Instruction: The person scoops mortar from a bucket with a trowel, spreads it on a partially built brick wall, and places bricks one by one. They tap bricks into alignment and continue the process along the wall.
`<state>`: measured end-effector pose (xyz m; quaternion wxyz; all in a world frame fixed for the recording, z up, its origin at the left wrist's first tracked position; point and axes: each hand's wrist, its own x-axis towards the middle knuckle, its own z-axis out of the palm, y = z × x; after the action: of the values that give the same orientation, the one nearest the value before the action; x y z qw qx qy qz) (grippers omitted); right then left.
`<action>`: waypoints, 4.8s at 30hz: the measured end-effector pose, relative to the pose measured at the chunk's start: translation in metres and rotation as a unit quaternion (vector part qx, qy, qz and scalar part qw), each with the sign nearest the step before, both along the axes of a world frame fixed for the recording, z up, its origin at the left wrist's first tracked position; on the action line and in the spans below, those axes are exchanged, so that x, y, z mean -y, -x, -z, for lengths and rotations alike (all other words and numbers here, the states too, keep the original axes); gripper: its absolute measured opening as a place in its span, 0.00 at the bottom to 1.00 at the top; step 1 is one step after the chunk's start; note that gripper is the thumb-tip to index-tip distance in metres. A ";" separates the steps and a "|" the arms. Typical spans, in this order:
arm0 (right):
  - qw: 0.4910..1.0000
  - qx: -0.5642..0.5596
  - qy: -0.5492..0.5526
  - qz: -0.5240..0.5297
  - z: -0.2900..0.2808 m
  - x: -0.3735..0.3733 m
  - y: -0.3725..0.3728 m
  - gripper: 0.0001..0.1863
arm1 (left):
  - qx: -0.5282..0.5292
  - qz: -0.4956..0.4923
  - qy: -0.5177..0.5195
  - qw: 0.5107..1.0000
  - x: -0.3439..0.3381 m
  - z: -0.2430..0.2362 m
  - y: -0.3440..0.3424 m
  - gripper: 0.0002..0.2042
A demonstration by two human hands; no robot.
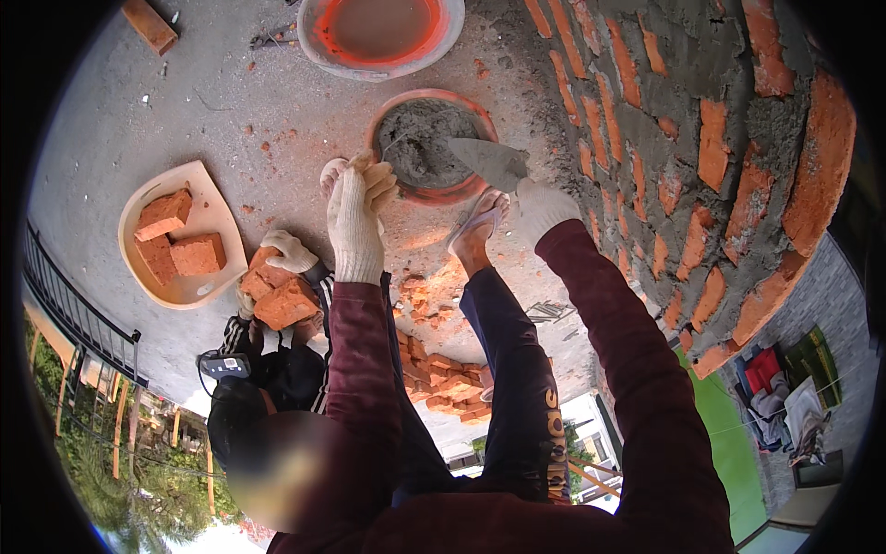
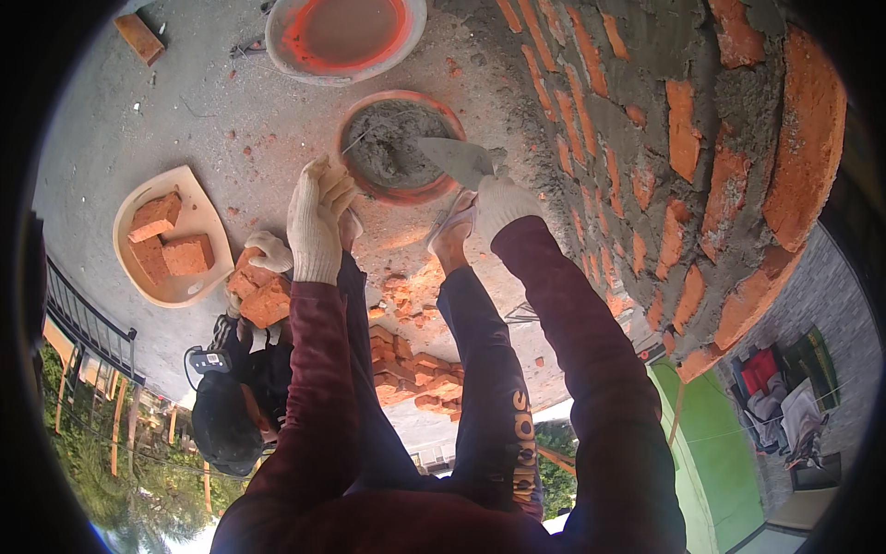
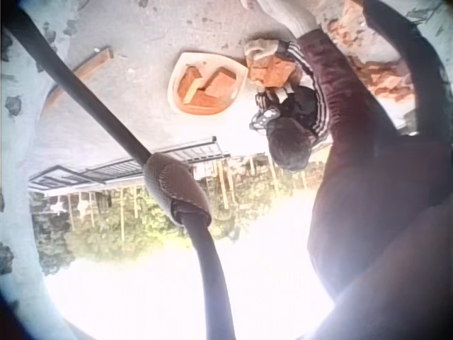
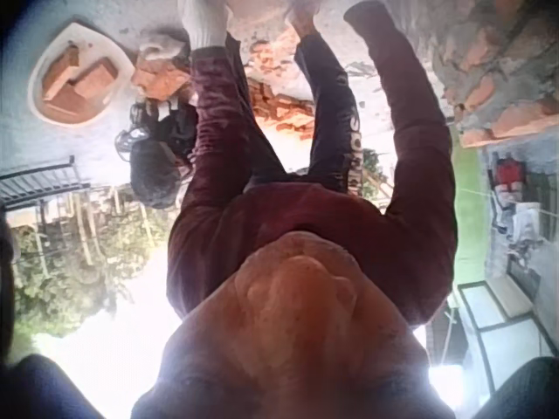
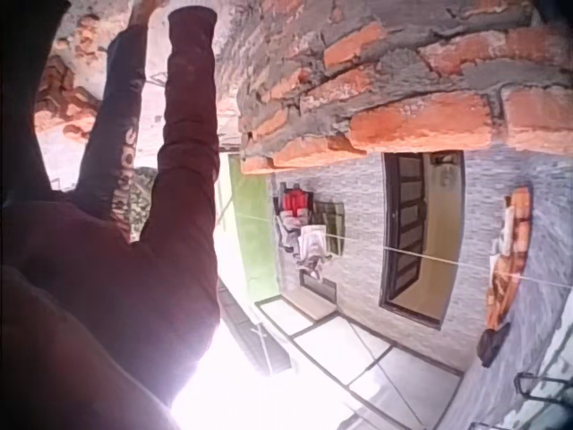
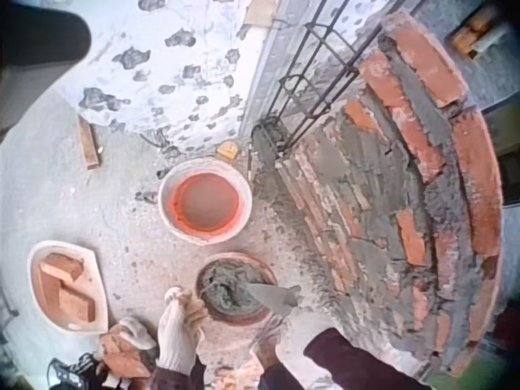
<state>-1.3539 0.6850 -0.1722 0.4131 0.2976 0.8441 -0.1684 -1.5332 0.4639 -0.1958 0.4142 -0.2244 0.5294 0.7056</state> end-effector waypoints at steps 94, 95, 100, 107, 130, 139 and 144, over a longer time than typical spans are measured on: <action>0.997 -0.027 -0.074 -0.002 -0.013 0.010 -0.001 0.19 | -0.276 0.661 0.332 0.614 0.132 -0.181 -0.115 0.22; 0.994 -0.019 -0.105 -0.032 0.015 0.007 0.004 0.19 | -0.254 0.674 0.328 0.612 0.133 -0.179 -0.114 0.23; 0.979 0.122 -0.092 -0.132 0.092 0.019 0.016 0.21 | -0.256 0.680 0.309 0.614 0.142 -0.169 -0.111 0.23; 0.974 0.021 0.088 0.208 0.115 0.074 -0.008 0.15 | -0.257 0.660 0.307 0.636 0.149 -0.168 -0.092 0.22; 0.899 -0.222 0.265 0.268 0.138 0.075 -0.038 0.10 | -0.276 0.715 0.295 0.570 0.126 -0.169 -0.104 0.22; 0.899 -0.207 0.271 0.276 0.088 0.044 -0.058 0.10 | -0.292 0.713 0.302 0.562 0.118 -0.176 -0.097 0.21; 0.907 -0.213 0.249 0.265 0.005 0.035 -0.065 0.20 | -0.310 0.694 0.312 0.570 0.120 -0.184 -0.077 0.20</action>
<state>-1.2888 0.6497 -0.1768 0.2241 0.3546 0.7326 -0.5361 -1.4562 0.3443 -0.0117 0.4916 0.3292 0.8060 0.0189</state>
